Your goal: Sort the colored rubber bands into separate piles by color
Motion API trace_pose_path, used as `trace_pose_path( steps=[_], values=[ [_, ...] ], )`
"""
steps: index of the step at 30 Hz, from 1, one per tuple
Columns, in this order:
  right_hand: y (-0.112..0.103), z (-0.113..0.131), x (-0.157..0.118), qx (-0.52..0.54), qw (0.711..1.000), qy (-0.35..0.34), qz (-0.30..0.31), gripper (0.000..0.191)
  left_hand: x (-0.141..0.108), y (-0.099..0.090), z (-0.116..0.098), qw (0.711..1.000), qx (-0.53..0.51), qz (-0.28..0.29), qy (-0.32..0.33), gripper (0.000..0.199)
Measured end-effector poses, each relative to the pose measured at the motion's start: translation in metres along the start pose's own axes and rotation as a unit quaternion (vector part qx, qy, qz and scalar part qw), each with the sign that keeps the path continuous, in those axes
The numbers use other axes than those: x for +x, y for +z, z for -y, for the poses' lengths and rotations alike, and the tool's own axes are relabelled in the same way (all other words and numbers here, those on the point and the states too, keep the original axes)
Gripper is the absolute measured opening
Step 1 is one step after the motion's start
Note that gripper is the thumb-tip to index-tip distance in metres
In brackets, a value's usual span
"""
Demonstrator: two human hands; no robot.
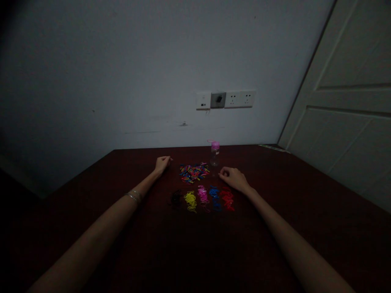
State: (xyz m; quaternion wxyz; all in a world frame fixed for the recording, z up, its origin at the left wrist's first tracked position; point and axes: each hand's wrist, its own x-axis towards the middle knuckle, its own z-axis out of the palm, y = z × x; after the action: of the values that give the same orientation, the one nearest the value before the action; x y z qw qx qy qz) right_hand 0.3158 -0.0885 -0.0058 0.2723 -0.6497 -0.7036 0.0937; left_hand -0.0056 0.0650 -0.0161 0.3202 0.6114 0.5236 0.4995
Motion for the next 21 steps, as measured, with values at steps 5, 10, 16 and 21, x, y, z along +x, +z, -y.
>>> trace_pose_path(
  steps=[5, 10, 16, 21],
  values=[
    [0.010, 0.033, 0.003, 0.043, 0.993, -0.082, 0.076, 0.024, -0.003, -0.001, 0.000, 1.000, 0.014, 0.007, 0.014, 0.029],
    [0.015, 0.066, 0.004, -0.002, 0.985, -0.119, 0.128, 0.021, -0.004, -0.002, 0.002, 1.000, 0.018, 0.003, 0.013, 0.029],
    [0.017, 0.076, 0.011, -0.085, 0.983, -0.115, 0.119, 0.019, -0.004, 0.000, 0.002, 0.999, 0.052, 0.011, 0.002, 0.027],
    [0.019, 0.076, 0.013, -0.096, 0.983, -0.104, 0.118, 0.017, -0.007, 0.000, 0.000, 0.998, 0.063, 0.000, 0.012, 0.027]
  ],
)
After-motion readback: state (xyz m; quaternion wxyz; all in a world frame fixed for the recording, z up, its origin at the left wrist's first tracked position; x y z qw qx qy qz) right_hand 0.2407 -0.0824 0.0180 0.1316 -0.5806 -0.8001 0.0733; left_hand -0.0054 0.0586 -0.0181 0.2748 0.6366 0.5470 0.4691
